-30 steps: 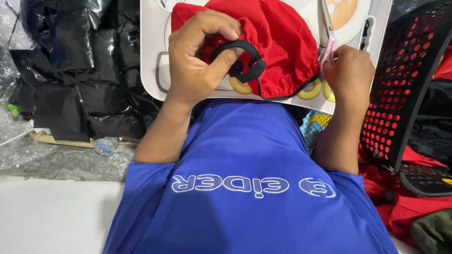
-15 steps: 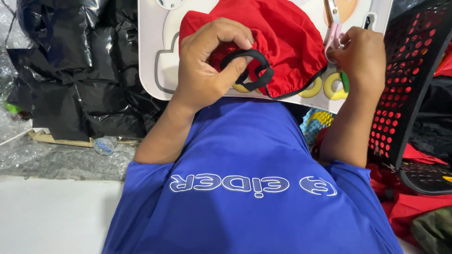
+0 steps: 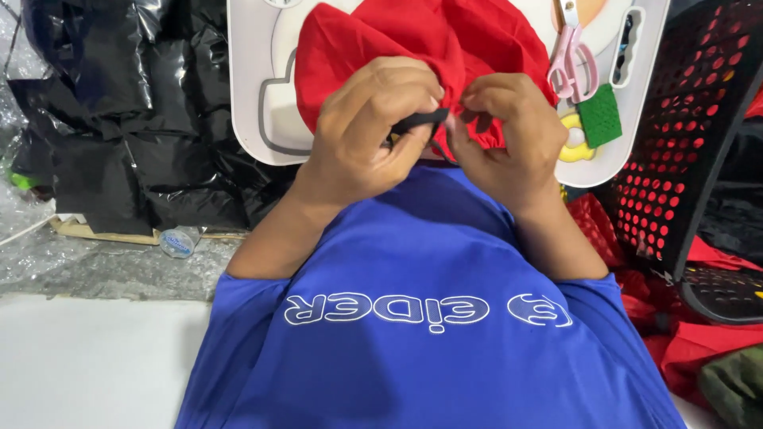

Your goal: Trimming excess elastic from a red garment using scissors.

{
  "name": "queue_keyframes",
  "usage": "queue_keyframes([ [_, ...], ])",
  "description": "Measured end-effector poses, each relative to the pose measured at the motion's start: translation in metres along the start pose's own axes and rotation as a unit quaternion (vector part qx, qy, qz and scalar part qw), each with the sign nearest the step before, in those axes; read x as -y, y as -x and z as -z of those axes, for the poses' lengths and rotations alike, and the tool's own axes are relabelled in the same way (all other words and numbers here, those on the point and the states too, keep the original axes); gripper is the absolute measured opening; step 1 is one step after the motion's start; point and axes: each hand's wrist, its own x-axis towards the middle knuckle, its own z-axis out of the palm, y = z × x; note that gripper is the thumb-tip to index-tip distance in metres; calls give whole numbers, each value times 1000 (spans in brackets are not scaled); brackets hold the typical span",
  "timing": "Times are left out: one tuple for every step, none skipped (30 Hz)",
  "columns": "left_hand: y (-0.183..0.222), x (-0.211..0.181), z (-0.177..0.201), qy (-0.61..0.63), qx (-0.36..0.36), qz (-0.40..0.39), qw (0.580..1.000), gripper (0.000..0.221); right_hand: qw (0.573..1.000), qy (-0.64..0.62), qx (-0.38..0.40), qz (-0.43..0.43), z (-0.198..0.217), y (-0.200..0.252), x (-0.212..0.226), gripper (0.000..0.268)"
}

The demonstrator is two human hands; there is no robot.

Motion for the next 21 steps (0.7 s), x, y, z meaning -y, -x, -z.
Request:
queue_keyframes([
  [1, 2, 3, -18, -3, -14, 1000, 29, 1000, 6, -2, -10, -3, -1, 1, 27],
  [2, 3, 5, -36, -7, -27, 999, 29, 1000, 13, -4, -20, -7, -1, 2, 19],
  [3, 3, 6, -35, -8, -26, 999, 29, 1000, 13, -3, -20, -11, 3, 2, 19],
  [4, 2, 6, -25, -8, -22, 999, 28, 999, 29, -14, -11, -16, 7, 2, 30],
  [6, 1, 6, -14, -7, -18, 1000, 28, 999, 45, -25, -3, -20, 12, 2, 41],
  [6, 0, 6, -13, -7, -17, 1000, 28, 999, 45, -23, -4, -22, 13, 0, 41],
  [6, -1, 7, -28, 0, -26, 999, 24, 997, 62, -39, 8, -23, 13, -2, 28],
  [6, -1, 8, -43, 7, -35, 998, 20, 995, 79, -55, 19, -24, 13, -4, 22],
  [7, -1, 13, -44, 7, -33, 998, 20, 995, 78, -54, 20, -22, 14, -4, 22],
  [8, 0, 19, -63, 12, -36, 997, 20, 994, 71, -87, 16, -20, 14, -4, 21],
  [9, 0, 24, -82, 19, -37, 996, 21, 991, 64, -120, 10, -18, 14, -4, 20],
  [12, 3, 27, -82, 19, -35, 996, 21, 991, 62, -119, 9, -19, 17, -6, 20],
  [14, 6, 29, -105, -16, -60, 993, 13, 984, 93, -153, 14, -19, 19, -8, 18],
  [16, 10, 31, -127, -50, -85, 987, 14, 974, 124, -187, 19, -19, 22, -10, 16],
  [18, 10, 31, -126, -50, -83, 987, 14, 974, 123, -187, 18, -19, 24, -11, 16],
  [19, 12, 32, -138, -82, -101, 982, 16, 971, 126, -204, 19, -19, 26, -12, 13],
  [21, 12, 33, -151, -115, -119, 975, 18, 967, 127, -222, 20, -19, 28, -14, 12],
  [21, 12, 36, -152, -115, -117, 975, 18, 967, 126, -221, 20, -18, 31, -16, 12],
  [21, 12, 40, -156, -127, -124, 972, 19, 964, 140, -227, 19, -17, 34, -19, 12],
  [21, 11, 43, -159, -138, -131, 969, 20, 960, 155, -233, 17, -16, 37, -22, 13],
  [20, 12, 48, -159, -138, -131, 969, 20, 960, 156, -232, 17, -15, 31, -18, 13],
])
